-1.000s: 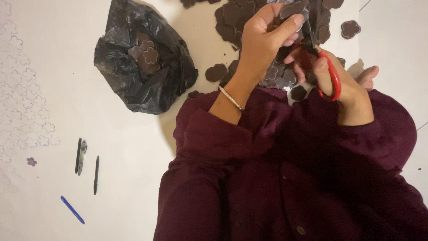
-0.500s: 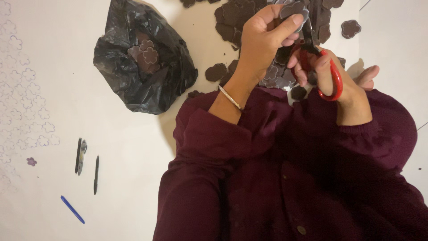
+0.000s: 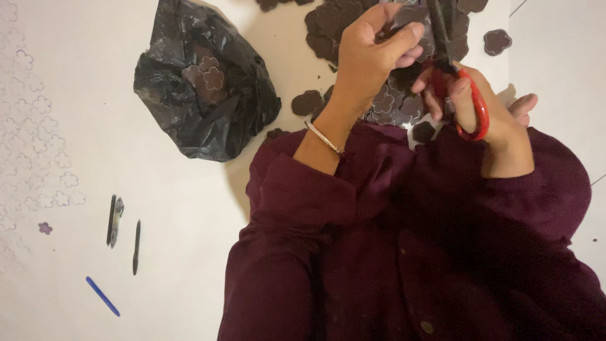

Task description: The person sits on the floor and uses red-handled scissors to cut flower-shaped pieces from a dark brown sheet. They repeatedly pick up the sheet, cut along the outlines, and place the finished shapes into a pile.

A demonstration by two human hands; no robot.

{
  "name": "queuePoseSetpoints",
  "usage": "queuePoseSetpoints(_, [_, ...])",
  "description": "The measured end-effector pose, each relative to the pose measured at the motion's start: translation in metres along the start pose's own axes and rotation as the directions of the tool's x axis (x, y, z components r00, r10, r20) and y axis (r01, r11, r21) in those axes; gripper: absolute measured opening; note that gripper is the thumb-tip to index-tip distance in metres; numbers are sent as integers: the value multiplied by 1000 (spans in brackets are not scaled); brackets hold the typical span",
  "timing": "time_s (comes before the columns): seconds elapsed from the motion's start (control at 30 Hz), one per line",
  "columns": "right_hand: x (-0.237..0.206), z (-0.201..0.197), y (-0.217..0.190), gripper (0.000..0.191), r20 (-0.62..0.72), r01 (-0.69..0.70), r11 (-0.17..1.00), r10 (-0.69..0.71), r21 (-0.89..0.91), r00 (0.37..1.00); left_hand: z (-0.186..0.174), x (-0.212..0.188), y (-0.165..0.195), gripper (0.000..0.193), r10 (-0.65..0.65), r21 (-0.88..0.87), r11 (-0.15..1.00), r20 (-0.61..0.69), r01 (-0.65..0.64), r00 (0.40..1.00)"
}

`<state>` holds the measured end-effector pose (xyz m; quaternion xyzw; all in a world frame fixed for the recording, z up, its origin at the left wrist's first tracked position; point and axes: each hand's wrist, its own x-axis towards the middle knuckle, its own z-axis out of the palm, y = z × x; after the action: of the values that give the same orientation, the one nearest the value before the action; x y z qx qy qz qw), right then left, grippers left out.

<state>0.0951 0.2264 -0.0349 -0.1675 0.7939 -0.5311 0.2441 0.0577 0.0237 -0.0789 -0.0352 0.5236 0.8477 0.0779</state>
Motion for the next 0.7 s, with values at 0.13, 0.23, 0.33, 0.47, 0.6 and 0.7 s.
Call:
queuePoseSetpoints(0.13, [0, -4, -4, 104, 3, 40, 998, -39, -56, 999, -4, -5, 14, 21, 114, 232, 965, 40, -120, 993])
queuePoseSetpoints(0.23, [0, -4, -5, 107, 3, 53, 997, -53, -58, 999, -7, -7, 22, 23, 152, 349, 921, 85, -172, 985])
queuePoseSetpoints(0.33, [1, -5, -5, 114, 19, -35, 987, 39, -160, 999, -8, -6, 27, 25, 146, 381, 908, 94, -171, 985])
queuePoseSetpoints(0.47, [0, -5, -7, 114, 28, -5, 984, 10, -176, 1000, -8, -5, 30, 25, 162, 428, 885, 86, -183, 983])
queuePoseSetpoints(0.6, [-1, -5, -9, 112, 37, -9, 984, 16, -179, 999, -8, -4, 31, 23, 173, 477, 857, 87, -194, 981])
queuePoseSetpoints(0.7, [-2, -5, -9, 109, 41, 2, 990, 4, -141, 999, -7, -4, 31, 22, 179, 486, 852, 79, -195, 981])
